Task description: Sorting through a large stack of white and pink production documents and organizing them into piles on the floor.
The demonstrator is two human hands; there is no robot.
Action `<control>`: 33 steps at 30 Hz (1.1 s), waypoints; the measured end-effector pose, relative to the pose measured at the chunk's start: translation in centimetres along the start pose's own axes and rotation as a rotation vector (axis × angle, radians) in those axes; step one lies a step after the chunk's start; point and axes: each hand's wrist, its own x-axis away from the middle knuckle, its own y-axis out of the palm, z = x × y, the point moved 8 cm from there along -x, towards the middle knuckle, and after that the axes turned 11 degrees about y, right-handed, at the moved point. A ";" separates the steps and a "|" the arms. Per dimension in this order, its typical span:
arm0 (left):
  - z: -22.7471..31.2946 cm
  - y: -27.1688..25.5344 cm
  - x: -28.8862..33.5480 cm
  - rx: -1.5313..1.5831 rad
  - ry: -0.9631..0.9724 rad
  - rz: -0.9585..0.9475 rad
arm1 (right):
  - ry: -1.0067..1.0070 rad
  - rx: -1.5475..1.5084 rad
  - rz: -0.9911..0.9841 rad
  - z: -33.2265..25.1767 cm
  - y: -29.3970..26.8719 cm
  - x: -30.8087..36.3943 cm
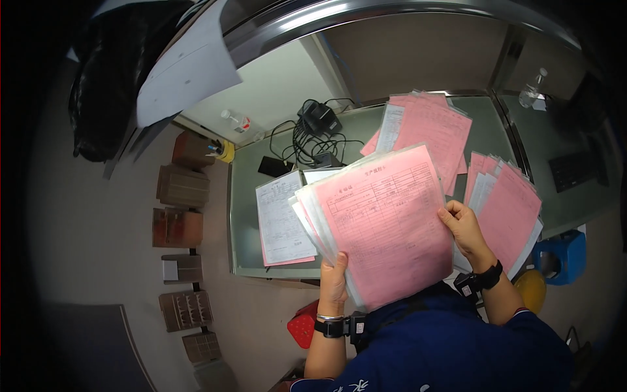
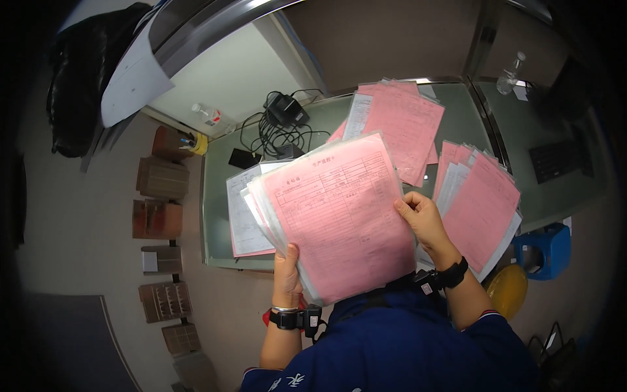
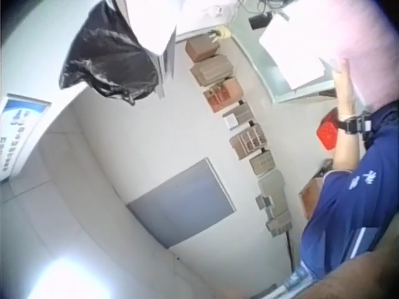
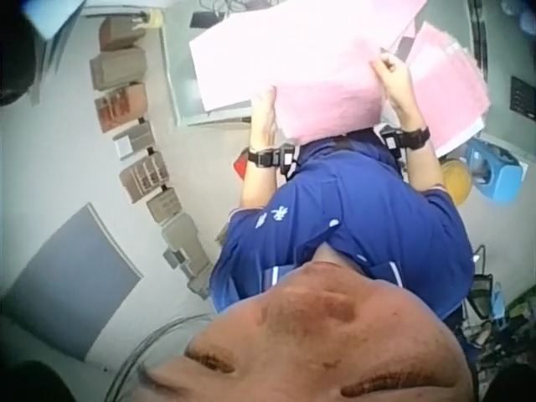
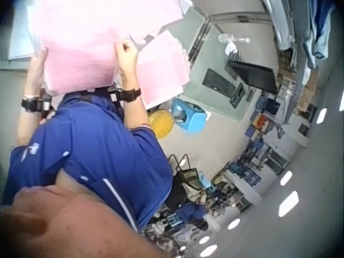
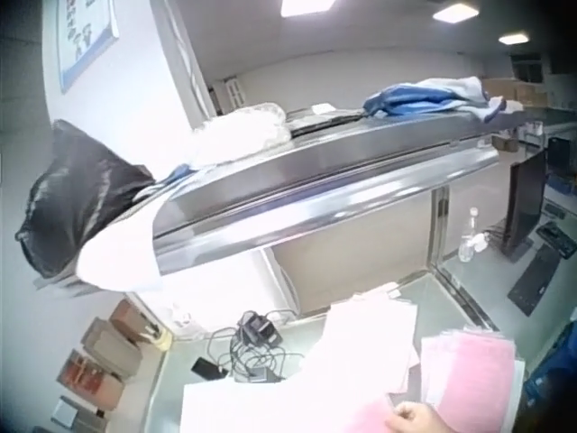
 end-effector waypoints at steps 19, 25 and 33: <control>11.8 -18.5 7.1 -0.015 0.340 0.373 | -0.601 1.176 0.812 9.3 3.5 -9.5; 10.8 -16.7 4.0 0.055 0.266 0.290 | 0.049 0.278 -0.294 7.3 17.6 -5.2; 6.8 -7.5 -2.3 0.076 0.116 -0.019 | -0.021 -0.055 -0.044 1.2 11.9 -1.6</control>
